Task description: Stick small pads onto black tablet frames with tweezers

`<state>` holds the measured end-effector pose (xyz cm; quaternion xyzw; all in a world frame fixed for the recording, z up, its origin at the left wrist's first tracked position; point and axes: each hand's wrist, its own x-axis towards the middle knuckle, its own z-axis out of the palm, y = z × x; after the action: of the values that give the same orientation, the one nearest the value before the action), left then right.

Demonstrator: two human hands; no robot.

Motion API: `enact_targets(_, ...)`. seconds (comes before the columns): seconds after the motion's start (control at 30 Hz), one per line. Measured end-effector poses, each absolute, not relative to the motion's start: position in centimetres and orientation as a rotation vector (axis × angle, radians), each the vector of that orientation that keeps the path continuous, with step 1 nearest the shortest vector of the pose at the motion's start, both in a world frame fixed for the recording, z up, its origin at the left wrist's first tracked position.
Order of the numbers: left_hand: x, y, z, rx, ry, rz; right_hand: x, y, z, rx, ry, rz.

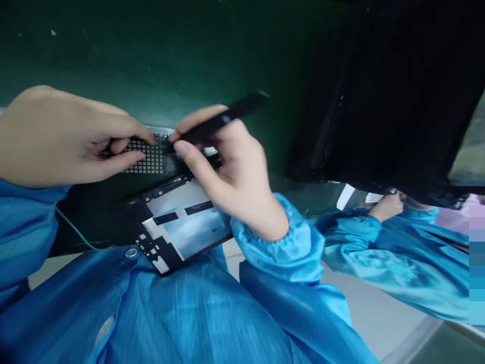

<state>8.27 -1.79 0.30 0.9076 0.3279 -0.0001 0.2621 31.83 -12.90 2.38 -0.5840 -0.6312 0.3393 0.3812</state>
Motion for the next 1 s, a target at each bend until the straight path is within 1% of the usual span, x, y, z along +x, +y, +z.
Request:
enact_targets(0.1,8.5,-2.0,0.8,2.476,0.917,-0.128,32.3,-10.1,1.3,-1.396,-1.755,1.046)
enact_targets(0.23,8.6,-2.0,1.3,2.502,0.935,-0.258,32.5,-9.8,0.4,-1.416,-1.742,1.085)
enact_targets(0.5,8.9,-1.8,1.3,2.483,0.93,-0.282,32.8,-9.5,0.4,-1.356,-1.82,1.099)
enact_targets(0.6,8.5,-1.8,0.8,2.543,0.921,-0.206,33.3,-9.8,0.9,-1.279,-1.558,1.23)
enact_targets(0.63,8.4,-1.7,0.5,2.543,0.918,-0.172,33.5,-10.4,1.2,-1.288,-1.402,1.207)
enact_targets(0.7,8.1,-1.6,0.0,2.509,0.909,-0.121,33.7,-12.4,1.6,-1.4,-1.165,0.998)
enact_targets(0.77,7.9,-1.6,-0.3,2.479,0.902,-0.064,33.6,-14.8,1.4,-1.554,-1.084,0.691)
enact_targets(0.83,7.7,-1.6,-0.5,2.484,0.891,0.005,33.3,-16.9,0.6,-1.639,-1.091,0.482)
enact_targets(0.9,7.6,-1.6,-0.6,2.496,0.877,0.074,32.9,-18.1,-0.3,-1.623,-1.102,0.421)
enact_targets(1.0,7.5,-1.6,-0.6,2.472,0.863,0.131,32.4,-18.3,-1.1,-1.558,-1.119,0.464)
